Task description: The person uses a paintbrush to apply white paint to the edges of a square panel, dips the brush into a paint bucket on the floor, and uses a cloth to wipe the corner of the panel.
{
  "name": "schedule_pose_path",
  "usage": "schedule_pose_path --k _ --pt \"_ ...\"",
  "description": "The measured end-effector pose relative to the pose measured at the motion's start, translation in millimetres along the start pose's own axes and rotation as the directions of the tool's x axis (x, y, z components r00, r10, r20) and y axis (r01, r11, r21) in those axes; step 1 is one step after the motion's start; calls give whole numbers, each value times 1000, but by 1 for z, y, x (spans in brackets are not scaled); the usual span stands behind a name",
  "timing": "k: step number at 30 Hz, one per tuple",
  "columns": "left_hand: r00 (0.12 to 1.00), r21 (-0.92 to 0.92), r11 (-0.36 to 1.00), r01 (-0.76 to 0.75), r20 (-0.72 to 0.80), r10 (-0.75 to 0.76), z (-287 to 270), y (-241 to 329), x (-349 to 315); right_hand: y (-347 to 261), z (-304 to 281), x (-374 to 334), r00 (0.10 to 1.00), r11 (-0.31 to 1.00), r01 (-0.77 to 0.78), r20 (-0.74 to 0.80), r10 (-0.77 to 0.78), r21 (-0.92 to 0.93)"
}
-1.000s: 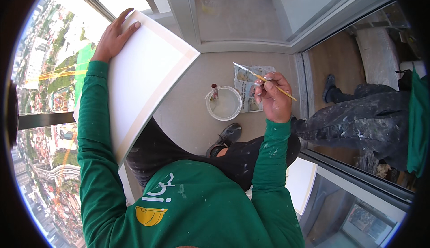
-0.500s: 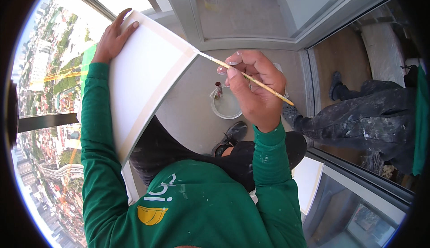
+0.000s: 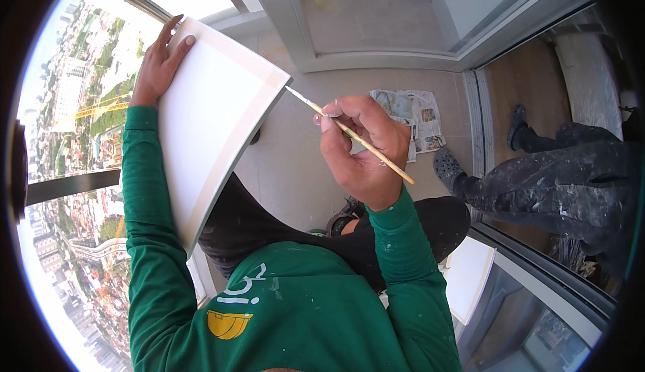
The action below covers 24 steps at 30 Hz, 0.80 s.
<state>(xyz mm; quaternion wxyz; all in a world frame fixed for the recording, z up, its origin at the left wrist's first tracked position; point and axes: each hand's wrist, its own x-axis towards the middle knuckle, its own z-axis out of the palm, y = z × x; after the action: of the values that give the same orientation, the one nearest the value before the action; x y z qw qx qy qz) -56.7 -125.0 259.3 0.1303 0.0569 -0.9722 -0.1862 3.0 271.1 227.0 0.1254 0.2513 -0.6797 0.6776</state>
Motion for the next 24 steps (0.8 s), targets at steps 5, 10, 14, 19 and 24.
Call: schedule_pose_path --k 5,10,14,19,24 --pt "999 29 999 -13 -28 14 -1 4 -1 -7 1 6 998 995 55 -20 -57 -87" --pt "998 30 999 -41 -40 42 -2 5 2 -6 0 8 999 992 47 -14 -49 -117" --pt "1000 26 999 -19 -24 20 -1 7 5 3 0 6 997 994 54 -44 -58 -95" --pt "995 67 995 -77 -57 81 0 7 10 11 -3 10 994 991 92 -44 -97 -96" --pt "996 57 995 -75 -48 78 2 7 14 7 -4 18 996 983 84 -22 -88 -162"
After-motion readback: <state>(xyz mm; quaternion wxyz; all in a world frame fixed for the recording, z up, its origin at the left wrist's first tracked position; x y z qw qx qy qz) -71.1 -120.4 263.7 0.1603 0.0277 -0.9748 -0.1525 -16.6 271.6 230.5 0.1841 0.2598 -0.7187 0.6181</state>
